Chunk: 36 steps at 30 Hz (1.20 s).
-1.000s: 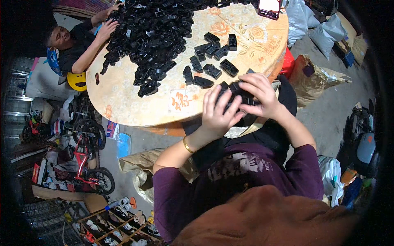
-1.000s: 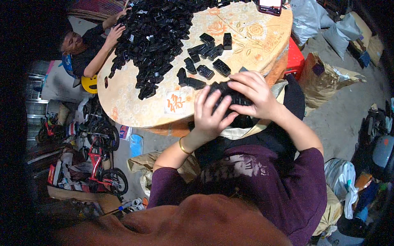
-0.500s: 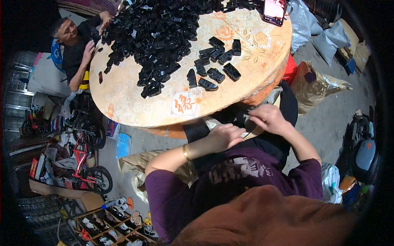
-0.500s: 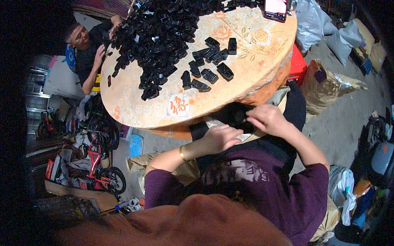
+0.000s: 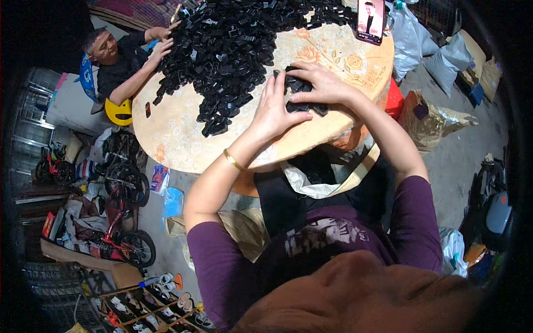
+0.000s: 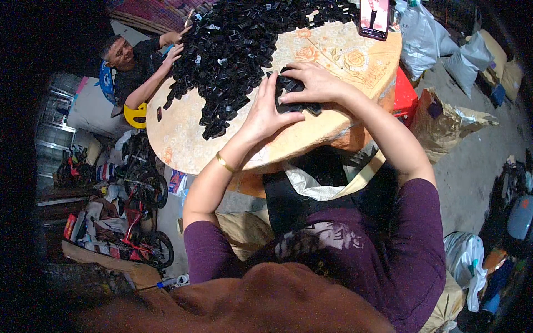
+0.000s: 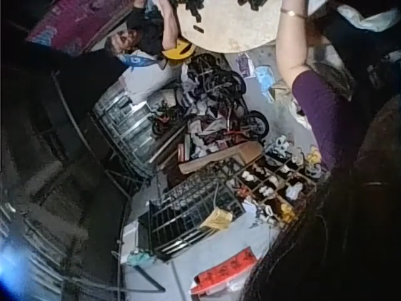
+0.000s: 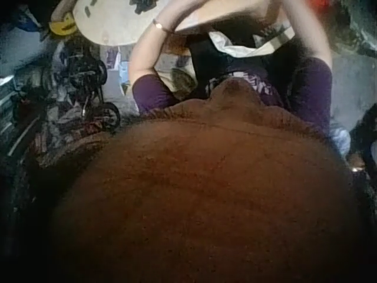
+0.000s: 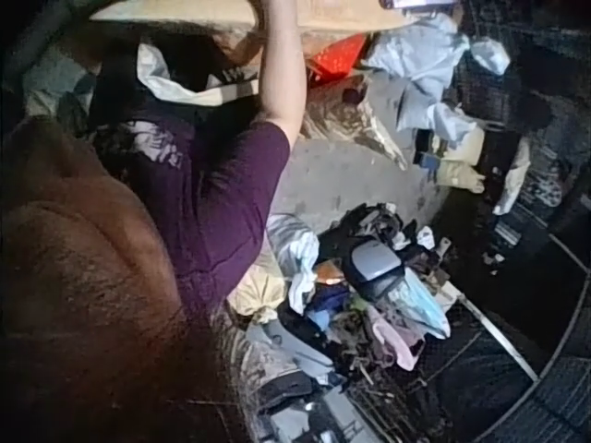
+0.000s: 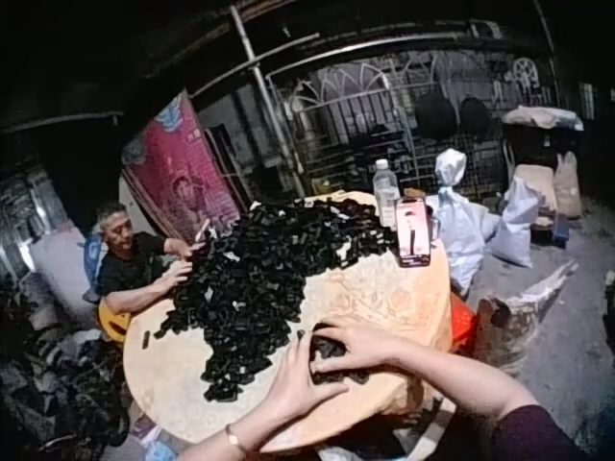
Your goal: The person assembles plastic clips by fitting components together by hand and placing the finished pieces onto the table.
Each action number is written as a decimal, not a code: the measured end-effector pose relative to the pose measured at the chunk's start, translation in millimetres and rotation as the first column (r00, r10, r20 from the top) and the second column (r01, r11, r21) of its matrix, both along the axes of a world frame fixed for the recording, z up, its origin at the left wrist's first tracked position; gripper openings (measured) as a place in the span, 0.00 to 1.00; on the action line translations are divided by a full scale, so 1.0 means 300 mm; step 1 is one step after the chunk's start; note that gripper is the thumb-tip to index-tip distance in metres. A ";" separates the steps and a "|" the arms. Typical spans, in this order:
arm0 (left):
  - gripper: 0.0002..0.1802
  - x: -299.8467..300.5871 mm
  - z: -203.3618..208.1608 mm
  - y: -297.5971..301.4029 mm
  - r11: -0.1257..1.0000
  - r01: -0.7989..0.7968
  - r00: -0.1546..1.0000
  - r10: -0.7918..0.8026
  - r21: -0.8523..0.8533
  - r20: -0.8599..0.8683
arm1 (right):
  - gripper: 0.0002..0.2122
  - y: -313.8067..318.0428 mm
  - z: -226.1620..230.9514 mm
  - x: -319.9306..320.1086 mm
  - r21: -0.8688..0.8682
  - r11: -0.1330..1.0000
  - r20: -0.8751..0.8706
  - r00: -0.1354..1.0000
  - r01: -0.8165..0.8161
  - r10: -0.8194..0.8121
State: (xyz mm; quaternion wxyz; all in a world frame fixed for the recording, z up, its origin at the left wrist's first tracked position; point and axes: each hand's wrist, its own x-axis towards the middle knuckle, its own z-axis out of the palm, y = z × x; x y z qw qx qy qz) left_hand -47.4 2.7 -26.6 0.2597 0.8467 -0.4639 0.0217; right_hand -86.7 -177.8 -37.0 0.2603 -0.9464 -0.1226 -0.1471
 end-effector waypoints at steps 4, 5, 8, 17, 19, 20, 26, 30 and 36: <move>0.52 0.013 -0.007 -0.014 0.985 0.086 0.993 -0.098 -0.152 -0.071 | 0.27 0.001 -0.008 -0.065 0.095 0.995 0.079 0.997 -0.023 0.015; 0.52 0.008 -0.009 -0.019 0.984 0.093 0.992 -0.105 -0.154 -0.073 | 0.26 0.000 -0.023 -0.084 0.134 0.991 0.116 0.993 -0.003 -0.013; 0.47 -0.020 -0.010 -0.018 0.965 0.081 0.972 -0.131 -0.248 -0.194 | 0.21 0.002 -0.038 -0.145 0.149 0.988 0.150 0.987 0.040 -0.063; 0.39 -0.163 -0.029 -0.010 0.947 0.231 0.972 -0.235 -0.224 0.007 | 0.16 0.044 -0.070 -0.341 0.098 0.984 0.403 0.898 0.148 -0.176; 0.38 -0.203 -0.015 -0.002 0.954 0.241 0.970 -0.243 -0.176 0.010 | 0.18 0.054 -0.070 -0.382 0.125 0.982 0.389 0.904 0.140 -0.178; 0.38 -0.217 -0.019 0.003 0.955 0.259 0.966 -0.254 -0.143 0.057 | 0.18 0.060 -0.073 -0.401 0.133 0.982 0.398 0.900 0.136 -0.178; 0.33 -0.311 -0.063 0.019 0.904 0.425 0.875 -0.399 -0.041 0.274 | 0.19 0.084 -0.116 -0.523 0.197 0.976 0.354 0.922 0.089 -0.155; 0.26 -0.356 -0.196 0.024 0.881 0.438 0.707 -0.462 0.181 0.535 | 0.17 0.087 -0.184 -0.576 0.226 0.969 0.286 0.945 0.096 -0.160; 0.21 -0.342 -0.267 0.048 0.795 0.558 0.756 -0.605 0.237 0.252 | 0.14 0.079 -0.244 -0.589 -0.018 0.990 -0.125 0.982 0.142 -0.143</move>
